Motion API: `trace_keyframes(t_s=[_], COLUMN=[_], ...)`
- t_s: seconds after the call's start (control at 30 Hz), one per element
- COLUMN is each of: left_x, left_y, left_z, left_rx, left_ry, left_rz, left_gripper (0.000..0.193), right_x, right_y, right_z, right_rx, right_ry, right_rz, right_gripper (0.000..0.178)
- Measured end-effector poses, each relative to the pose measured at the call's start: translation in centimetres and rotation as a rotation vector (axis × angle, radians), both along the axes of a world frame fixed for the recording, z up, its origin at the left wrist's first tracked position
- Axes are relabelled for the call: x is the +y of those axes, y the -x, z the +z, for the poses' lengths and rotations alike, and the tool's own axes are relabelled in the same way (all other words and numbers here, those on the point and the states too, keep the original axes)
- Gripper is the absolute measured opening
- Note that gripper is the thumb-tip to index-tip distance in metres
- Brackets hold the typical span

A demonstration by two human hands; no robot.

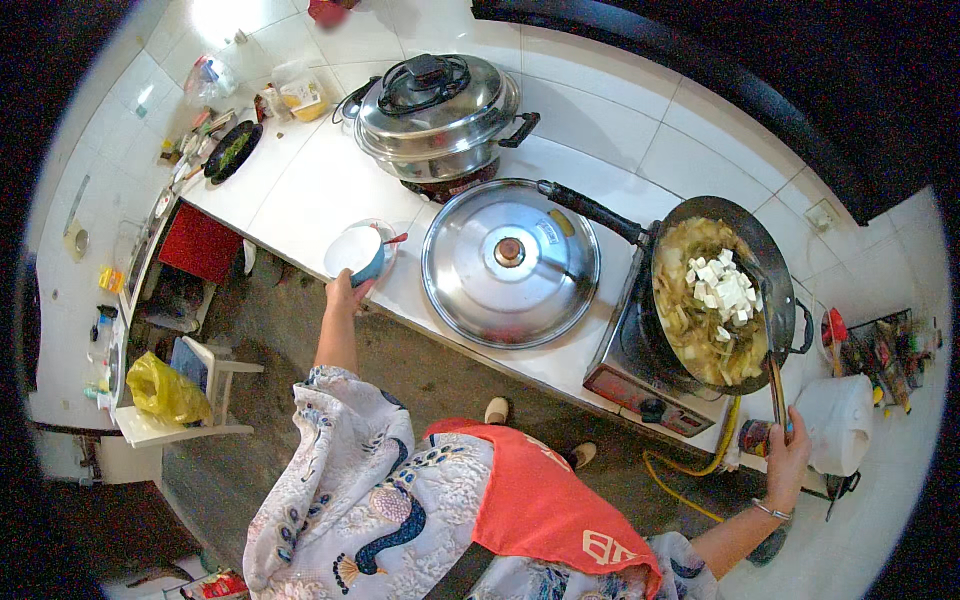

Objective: The person stirs chopped vegetables in a wok on a gas stove using a spatula. They add green vegetables and cubed tofu from bowls into the wok, then pour a dark liquid seasoning from a bottle and continue to stir the mixture.

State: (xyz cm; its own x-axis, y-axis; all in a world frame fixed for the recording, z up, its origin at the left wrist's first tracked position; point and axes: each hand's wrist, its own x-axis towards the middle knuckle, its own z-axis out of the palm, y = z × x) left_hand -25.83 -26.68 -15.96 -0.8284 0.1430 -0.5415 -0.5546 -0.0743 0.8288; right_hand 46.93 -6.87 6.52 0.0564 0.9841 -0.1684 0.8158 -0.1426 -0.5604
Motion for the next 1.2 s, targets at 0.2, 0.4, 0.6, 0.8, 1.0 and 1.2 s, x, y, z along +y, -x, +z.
trace_keyframes(t_s=[0.2,0.4,0.6,0.8,1.0,1.2], left_x=[0.2,-1.9,2.5,9.8,18.6,20.1], left_y=[2.6,3.0,-3.0,-18.0,-37.4,-48.2], left_z=[-5.7,-5.5,-0.5,5.8,14.3,13.8], left_rx=[0.229,0.113,0.059,0.539,0.802,0.777], left_ry=[0.003,0.12,0.023,-0.226,-0.257,-0.446], left_rz=[-0.127,0.014,0.144,-0.234,-0.693,-0.875], left_gripper=[0.051,0.05,0.047,0.041,0.033,0.027], right_x=[-0.4,0.4,0.1,-3.4,-1.9,2.4], right_y=[-2.0,1.5,-4.3,-8.7,-9.3,-12.5], right_z=[-1.7,1.4,0.4,0.6,-0.7,-0.1], right_rx=[-0.084,-0.163,0.041,0.569,0.61,0.294], right_ry=[-0.076,-0.075,-0.221,0.03,0.11,-0.052], right_rz=[-0.019,0.095,0.095,-0.018,0.269,0.521], right_gripper=[0.042,0.04,0.037,0.042,0.053,0.049])
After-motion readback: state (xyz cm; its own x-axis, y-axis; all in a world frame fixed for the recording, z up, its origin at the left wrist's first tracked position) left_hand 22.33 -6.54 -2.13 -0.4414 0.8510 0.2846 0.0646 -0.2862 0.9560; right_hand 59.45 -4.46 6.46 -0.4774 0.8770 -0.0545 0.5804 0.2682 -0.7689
